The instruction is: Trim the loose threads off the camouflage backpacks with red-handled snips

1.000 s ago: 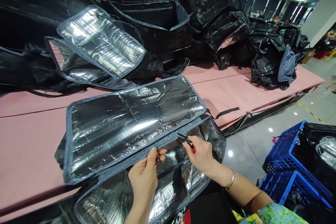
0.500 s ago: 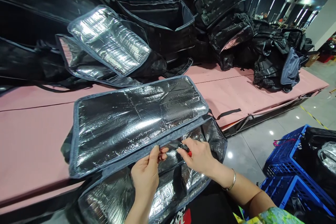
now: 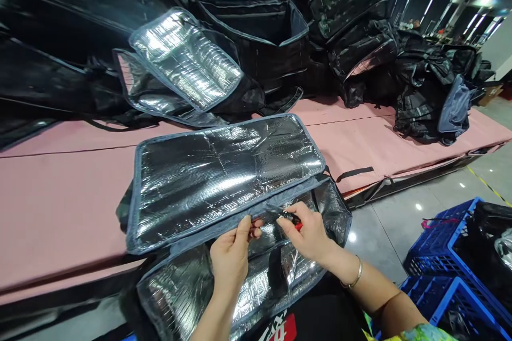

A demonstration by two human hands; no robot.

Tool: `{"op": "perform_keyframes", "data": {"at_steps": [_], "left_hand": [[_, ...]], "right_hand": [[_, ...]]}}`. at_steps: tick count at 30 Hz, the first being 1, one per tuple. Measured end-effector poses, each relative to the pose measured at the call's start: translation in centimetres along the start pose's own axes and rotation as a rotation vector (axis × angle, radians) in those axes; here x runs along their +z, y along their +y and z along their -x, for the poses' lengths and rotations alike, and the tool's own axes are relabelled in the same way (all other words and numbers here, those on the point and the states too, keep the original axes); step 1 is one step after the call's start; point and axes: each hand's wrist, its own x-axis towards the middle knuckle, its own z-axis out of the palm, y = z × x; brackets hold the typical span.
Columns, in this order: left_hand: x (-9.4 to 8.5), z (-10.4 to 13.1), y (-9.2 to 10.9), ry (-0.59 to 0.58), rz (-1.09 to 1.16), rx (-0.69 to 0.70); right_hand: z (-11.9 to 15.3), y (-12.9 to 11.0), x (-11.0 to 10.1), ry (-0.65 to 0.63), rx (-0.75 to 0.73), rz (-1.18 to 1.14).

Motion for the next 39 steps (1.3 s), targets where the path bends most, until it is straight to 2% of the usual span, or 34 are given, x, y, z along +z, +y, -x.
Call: {"op": "perform_keyframes", "data": {"at_steps": [5, 10, 13, 16, 18, 20, 25, 30, 33, 39], "left_hand": [[0.3, 0.0, -0.1, -0.018, 0.055, -0.007], [0.5, -0.1, 0.2, -0.020, 0.113, -0.034], [0.0, -0.1, 0.8, -0.032, 0.151, -0.046], [-1.1, -0.2, 1.4, 0.064, 0.301, -0.097], [-1.8, -0.4, 1.7, 0.160, 0.406, -0.133], [-2.3, -0.5, 1.8, 0.207, 0.440, -0.130], [-2.4, -0.4, 1.4, 0.164, 0.412, -0.072], [-2.1, -0.1, 0.7, 0.146, 0.385, -0.026], [-2.0, 0.1, 0.6, 0.147, 0.377, -0.019], [-2.1, 0.3, 0.9, 0.136, 0.364, -0.004]], "right_hand": [[-1.5, 0.7, 1.5, 0.078, 0.193, -0.088], [-2.6, 1.3, 2.9, 0.120, 0.159, -0.031], [-2.8, 1.8, 3.1, 0.141, 0.125, 0.001], [-3.0, 2.3, 3.2, 0.141, 0.126, 0.011], [-3.2, 2.4, 3.1, 0.126, 0.135, 0.002], [-3.3, 2.1, 2.9, 0.109, 0.143, 0.002], [-2.2, -0.4, 2.4, 0.052, 0.168, 0.024], [-0.2, -2.4, 3.3, -0.090, -0.015, 0.015], [0.2, -2.6, 4.1, -0.125, -0.065, 0.064], [0.0, -2.1, 4.5, -0.157, -0.041, 0.081]]}}
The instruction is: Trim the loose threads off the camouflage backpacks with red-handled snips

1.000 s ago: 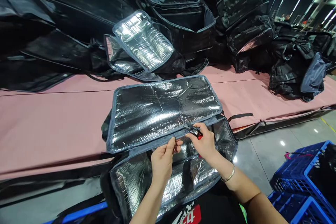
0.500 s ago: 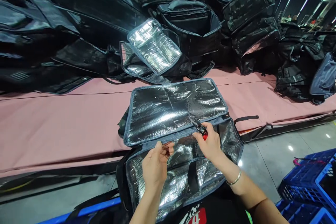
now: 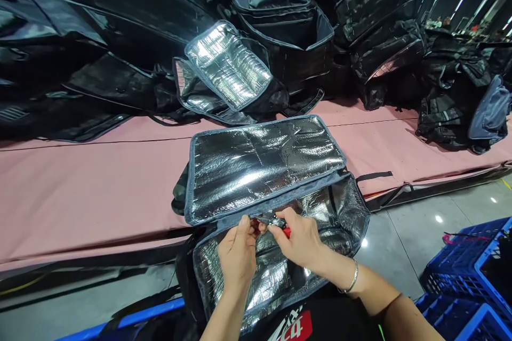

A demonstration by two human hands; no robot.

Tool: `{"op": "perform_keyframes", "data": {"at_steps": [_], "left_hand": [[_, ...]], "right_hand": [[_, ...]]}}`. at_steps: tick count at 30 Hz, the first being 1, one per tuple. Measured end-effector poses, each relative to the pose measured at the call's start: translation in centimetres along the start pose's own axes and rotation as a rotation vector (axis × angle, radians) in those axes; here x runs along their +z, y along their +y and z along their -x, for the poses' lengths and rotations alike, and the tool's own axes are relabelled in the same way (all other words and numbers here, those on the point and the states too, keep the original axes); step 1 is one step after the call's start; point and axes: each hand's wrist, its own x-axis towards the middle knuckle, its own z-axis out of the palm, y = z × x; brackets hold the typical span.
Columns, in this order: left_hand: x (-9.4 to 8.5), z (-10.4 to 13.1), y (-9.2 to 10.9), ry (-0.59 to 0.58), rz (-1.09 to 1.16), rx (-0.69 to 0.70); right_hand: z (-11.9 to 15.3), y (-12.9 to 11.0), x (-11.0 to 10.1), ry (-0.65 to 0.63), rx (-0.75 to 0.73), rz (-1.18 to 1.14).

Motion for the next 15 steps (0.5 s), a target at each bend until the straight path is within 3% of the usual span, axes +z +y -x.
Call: {"op": "perform_keyframes", "data": {"at_steps": [6, 15], "left_hand": [[-0.11, 0.06, -0.05, -0.008, -0.019, -0.005], [-0.06, 0.10, -0.02, -0.033, -0.002, 0.005]], "right_hand": [[-0.01, 0.37, -0.58, 0.054, 0.097, -0.030], [0.03, -0.21, 0.00, -0.005, 0.023, 0.019]]}}
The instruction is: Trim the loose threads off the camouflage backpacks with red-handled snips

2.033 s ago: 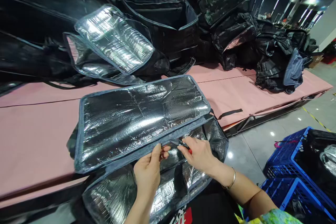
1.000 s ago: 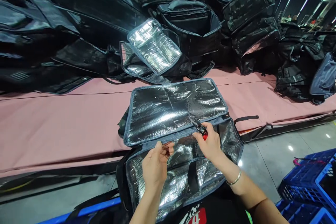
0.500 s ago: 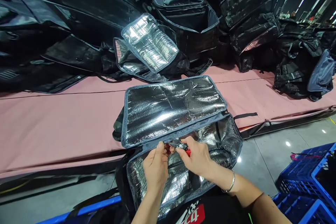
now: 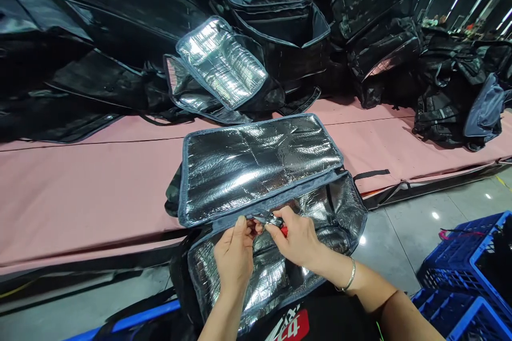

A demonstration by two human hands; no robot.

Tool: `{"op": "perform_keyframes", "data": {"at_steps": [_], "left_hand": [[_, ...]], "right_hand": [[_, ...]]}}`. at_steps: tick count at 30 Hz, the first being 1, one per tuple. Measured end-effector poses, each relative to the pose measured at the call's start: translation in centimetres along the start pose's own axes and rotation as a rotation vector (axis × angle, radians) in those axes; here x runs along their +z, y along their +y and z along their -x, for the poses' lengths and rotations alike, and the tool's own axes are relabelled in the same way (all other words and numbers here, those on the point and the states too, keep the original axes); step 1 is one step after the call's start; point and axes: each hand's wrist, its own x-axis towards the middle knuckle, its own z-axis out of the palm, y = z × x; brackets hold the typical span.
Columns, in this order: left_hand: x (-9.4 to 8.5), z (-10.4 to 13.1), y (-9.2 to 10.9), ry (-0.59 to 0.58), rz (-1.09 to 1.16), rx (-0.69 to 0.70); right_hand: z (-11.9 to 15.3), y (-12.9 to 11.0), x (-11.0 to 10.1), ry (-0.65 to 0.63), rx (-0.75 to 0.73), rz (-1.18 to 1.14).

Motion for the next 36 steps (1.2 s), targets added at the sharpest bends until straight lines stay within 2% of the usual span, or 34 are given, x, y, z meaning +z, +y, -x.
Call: {"op": "perform_keyframes", "data": {"at_steps": [6, 13, 19, 23, 31, 36], "left_hand": [[0.0, 0.1, 0.1, 0.008, -0.017, -0.015], [0.1, 0.1, 0.0, 0.010, -0.032, -0.001], [0.1, 0.1, 0.0, 0.003, -0.040, 0.017], [0.0, 0.1, -0.1, 0.003, -0.043, 0.014], [0.0, 0.1, -0.1, 0.019, -0.046, -0.015], [-0.1, 0.1, 0.4, 0.027, -0.042, -0.029]], "right_hand": [[0.2, 0.0, 0.1, 0.025, 0.022, 0.017], [0.7, -0.2, 0.5, 0.081, -0.042, 0.096], [0.5, 0.1, 0.4, 0.041, -0.084, 0.094], [0.2, 0.4, 0.2, 0.029, -0.072, -0.014], [-0.4, 0.7, 0.0, 0.022, 0.125, -0.418], [-1.5, 1.9, -2.6, 0.028, 0.072, -0.339]]}}
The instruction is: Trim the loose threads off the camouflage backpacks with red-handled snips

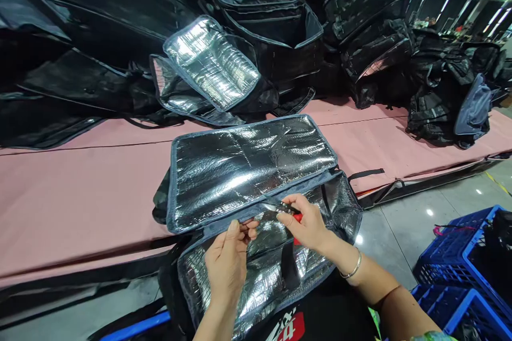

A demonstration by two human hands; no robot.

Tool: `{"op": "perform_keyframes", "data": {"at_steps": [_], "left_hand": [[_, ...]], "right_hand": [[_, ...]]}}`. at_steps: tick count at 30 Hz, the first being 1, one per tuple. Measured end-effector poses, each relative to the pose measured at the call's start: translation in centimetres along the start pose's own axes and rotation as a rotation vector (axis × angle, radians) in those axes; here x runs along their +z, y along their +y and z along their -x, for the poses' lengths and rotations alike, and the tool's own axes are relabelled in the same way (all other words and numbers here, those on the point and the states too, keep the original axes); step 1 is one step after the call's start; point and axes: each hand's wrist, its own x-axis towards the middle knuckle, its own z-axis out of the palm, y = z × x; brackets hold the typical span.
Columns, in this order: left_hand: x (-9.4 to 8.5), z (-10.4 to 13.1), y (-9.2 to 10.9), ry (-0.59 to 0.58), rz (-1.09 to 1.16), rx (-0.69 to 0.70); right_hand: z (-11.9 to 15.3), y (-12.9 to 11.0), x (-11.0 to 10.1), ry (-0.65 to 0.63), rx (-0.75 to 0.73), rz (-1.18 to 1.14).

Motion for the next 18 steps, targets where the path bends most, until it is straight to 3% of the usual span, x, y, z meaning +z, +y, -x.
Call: {"op": "perform_keyframes", "data": {"at_steps": [7, 11, 13, 15, 18], "left_hand": [[0.3, -0.2, 0.0, 0.029, 0.041, -0.028], [-0.2, -0.3, 0.1, -0.057, -0.172, 0.043], [-0.3, -0.5, 0.4, -0.161, -0.432, 0.272], [0.0, -1.0, 1.0, -0.231, -0.697, 0.625], [1.2, -2.5, 1.8, -0.235, -0.997, 1.024]], "right_hand": [[-2.8, 2.2, -3.5, 0.082, -0.129, 0.445], [-4.4, 1.8, -3.8, 0.035, -0.071, 0.494], [-5.2, 1.2, -3.7, -0.003, -0.036, 0.513], [-5.9, 0.7, -3.7, -0.034, -0.039, 0.529], [-6.7, 0.2, -3.5, -0.073, -0.048, 0.567]]}}
